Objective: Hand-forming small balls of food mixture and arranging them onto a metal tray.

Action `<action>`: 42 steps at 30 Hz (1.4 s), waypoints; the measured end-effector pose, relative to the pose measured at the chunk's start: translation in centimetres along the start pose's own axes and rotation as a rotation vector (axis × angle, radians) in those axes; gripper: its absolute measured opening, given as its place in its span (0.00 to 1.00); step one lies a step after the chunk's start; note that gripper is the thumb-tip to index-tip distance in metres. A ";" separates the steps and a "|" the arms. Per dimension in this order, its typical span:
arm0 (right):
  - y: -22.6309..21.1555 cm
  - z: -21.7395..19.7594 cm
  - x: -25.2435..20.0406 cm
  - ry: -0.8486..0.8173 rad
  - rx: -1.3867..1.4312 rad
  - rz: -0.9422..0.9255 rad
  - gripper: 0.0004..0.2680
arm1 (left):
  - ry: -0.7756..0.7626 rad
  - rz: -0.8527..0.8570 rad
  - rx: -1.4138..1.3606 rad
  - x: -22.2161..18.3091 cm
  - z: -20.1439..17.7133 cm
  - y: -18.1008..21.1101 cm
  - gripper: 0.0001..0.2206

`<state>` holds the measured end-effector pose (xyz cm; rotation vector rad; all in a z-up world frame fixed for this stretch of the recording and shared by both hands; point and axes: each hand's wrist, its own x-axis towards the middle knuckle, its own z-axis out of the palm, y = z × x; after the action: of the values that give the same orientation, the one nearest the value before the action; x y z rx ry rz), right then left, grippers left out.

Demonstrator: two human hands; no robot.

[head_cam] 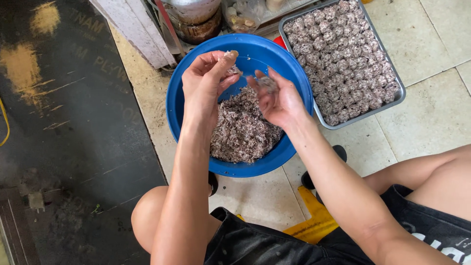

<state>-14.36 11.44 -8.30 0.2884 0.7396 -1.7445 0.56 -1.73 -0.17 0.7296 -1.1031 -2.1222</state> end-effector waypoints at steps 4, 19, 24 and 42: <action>0.7 -0.8 0.7 0.107 0.138 0.026 0.13 | 0.011 -0.006 0.029 0.0 0.0 -0.1 0.10; -10.8 -5.4 -1.4 0.135 0.042 -0.363 0.14 | 0.052 -0.005 0.064 0.4 0.8 -0.4 0.11; -15.9 -10.0 2.1 0.351 -0.495 -0.451 0.14 | 0.052 -0.027 0.085 0.7 1.1 -0.4 0.10; -15.7 -9.4 4.7 0.368 -1.679 -1.141 0.05 | 0.079 0.027 0.045 1.3 0.0 -0.1 0.13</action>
<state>-32.16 15.67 -12.94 -1.1915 2.6380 -1.3235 -0.28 -2.63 -0.44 0.8084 -1.1154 -2.0344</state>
